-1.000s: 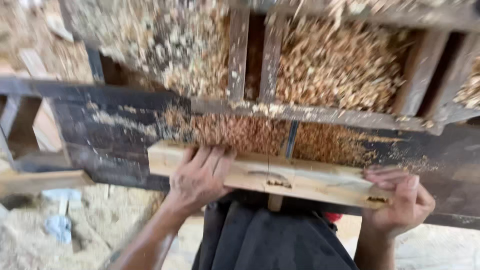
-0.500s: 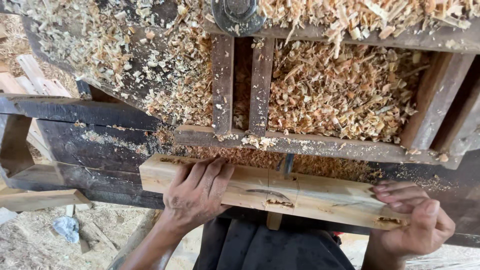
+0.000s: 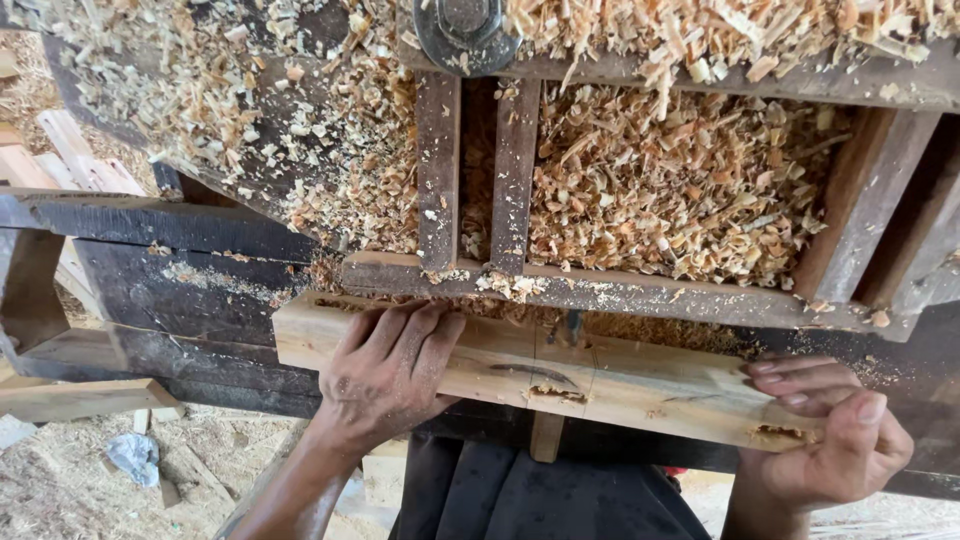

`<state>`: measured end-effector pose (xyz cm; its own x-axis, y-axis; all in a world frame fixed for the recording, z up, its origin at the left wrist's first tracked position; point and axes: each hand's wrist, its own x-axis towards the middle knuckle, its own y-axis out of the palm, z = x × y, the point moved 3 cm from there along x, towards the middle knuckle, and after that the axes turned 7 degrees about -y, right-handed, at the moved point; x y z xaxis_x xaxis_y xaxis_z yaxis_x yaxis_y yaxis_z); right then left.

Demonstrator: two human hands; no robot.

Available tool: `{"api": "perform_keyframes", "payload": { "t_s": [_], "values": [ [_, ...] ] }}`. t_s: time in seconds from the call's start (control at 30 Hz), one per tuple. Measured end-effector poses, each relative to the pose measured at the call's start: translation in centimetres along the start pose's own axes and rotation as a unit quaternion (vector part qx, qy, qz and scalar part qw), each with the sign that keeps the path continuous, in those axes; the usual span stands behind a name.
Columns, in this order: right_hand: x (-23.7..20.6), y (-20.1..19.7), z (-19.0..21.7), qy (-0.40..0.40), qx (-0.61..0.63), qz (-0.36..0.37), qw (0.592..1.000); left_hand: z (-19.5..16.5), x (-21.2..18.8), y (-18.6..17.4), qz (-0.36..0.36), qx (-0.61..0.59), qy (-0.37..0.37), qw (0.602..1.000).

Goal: The person uses a stationary power tool to shape a rectangular piece of wood, repeatedly pushing it against the blade to carve out sections and smooth the surface. The operator handles the wood with both hands, rotating it to work on different sides while wood shavings accumulate around the machine.

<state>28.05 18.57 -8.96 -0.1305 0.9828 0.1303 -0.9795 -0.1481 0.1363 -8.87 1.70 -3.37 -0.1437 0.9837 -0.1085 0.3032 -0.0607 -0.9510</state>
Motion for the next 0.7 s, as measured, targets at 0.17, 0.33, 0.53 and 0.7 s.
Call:
{"api": "perform_keyframes", "payload": {
  "t_s": [0.17, 0.33, 0.53, 0.7],
  "values": [
    [2.2, 0.3, -0.2, -0.012, -0.086, 0.0, 0.996, 0.0, 0.6, 0.0, 0.001, 0.001, -0.024, 1.0],
    [3.6, 1.4, 0.2, -0.026, -0.085, 0.043, 0.995, -0.7, 0.2, -0.2, -0.008, 0.009, -0.057, 0.998],
    [2.1, 4.9, 5.1, -0.016, -0.245, 0.088, 0.965, -2.2, -0.9, -0.6, -0.053, -0.006, -0.018, 0.998],
    [1.1, 10.1, 8.6, -0.207, -0.574, 0.35, 0.711, -2.4, -1.0, -1.0, -0.064, -0.003, -0.012, 0.998]
  ]
}}
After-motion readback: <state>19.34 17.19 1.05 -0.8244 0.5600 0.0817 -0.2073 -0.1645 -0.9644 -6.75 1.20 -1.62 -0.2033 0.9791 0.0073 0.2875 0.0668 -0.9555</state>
